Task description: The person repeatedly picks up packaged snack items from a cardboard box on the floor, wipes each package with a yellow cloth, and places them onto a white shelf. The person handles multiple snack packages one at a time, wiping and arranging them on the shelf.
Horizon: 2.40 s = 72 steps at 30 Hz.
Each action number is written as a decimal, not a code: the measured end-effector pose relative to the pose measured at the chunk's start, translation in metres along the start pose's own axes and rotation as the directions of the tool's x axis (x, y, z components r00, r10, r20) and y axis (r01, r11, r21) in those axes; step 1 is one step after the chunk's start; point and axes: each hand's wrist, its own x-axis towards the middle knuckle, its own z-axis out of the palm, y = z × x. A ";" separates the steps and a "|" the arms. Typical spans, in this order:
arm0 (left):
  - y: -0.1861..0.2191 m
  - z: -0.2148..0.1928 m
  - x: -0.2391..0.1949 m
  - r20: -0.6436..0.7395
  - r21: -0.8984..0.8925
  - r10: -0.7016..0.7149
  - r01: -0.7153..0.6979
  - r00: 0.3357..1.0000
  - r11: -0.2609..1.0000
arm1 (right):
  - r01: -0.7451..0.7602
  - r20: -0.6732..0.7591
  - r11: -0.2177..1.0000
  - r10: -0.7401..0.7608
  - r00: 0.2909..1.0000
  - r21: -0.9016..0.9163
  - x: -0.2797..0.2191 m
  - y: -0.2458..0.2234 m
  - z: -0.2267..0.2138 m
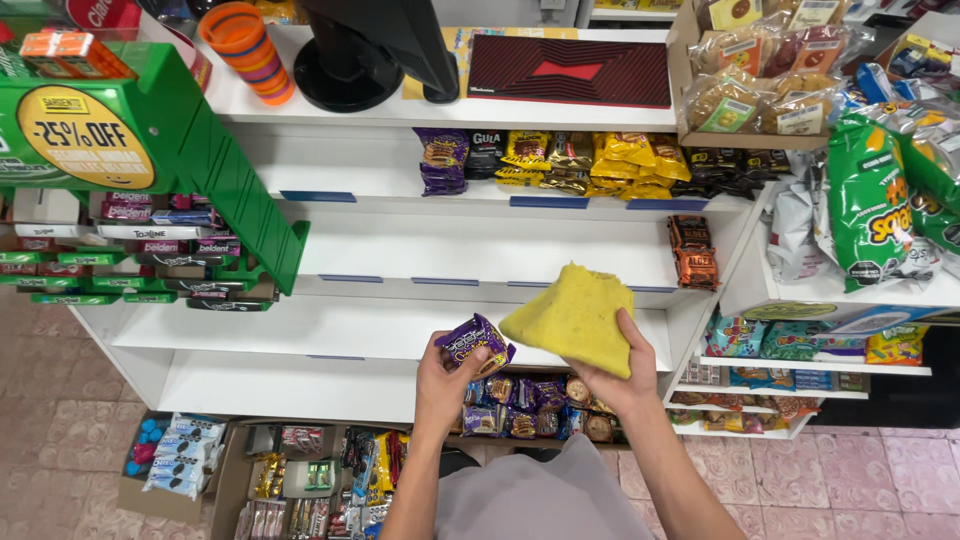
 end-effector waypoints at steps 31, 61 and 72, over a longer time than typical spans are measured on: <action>0.096 -0.103 0.354 0.160 0.574 0.412 -0.424 0.897 0.701 | 0.181 -0.256 0.460 -0.732 0.631 -0.869 0.058 0.108 0.023; 0.080 -0.078 0.398 0.066 0.526 0.426 -0.395 0.902 0.753 | 0.107 -0.336 0.594 -0.583 0.740 -0.797 0.064 0.176 -0.070; -0.017 -0.115 0.169 0.518 0.486 0.004 -0.298 0.855 0.822 | -0.076 -0.485 0.635 -0.502 0.716 -0.769 0.065 0.208 -0.156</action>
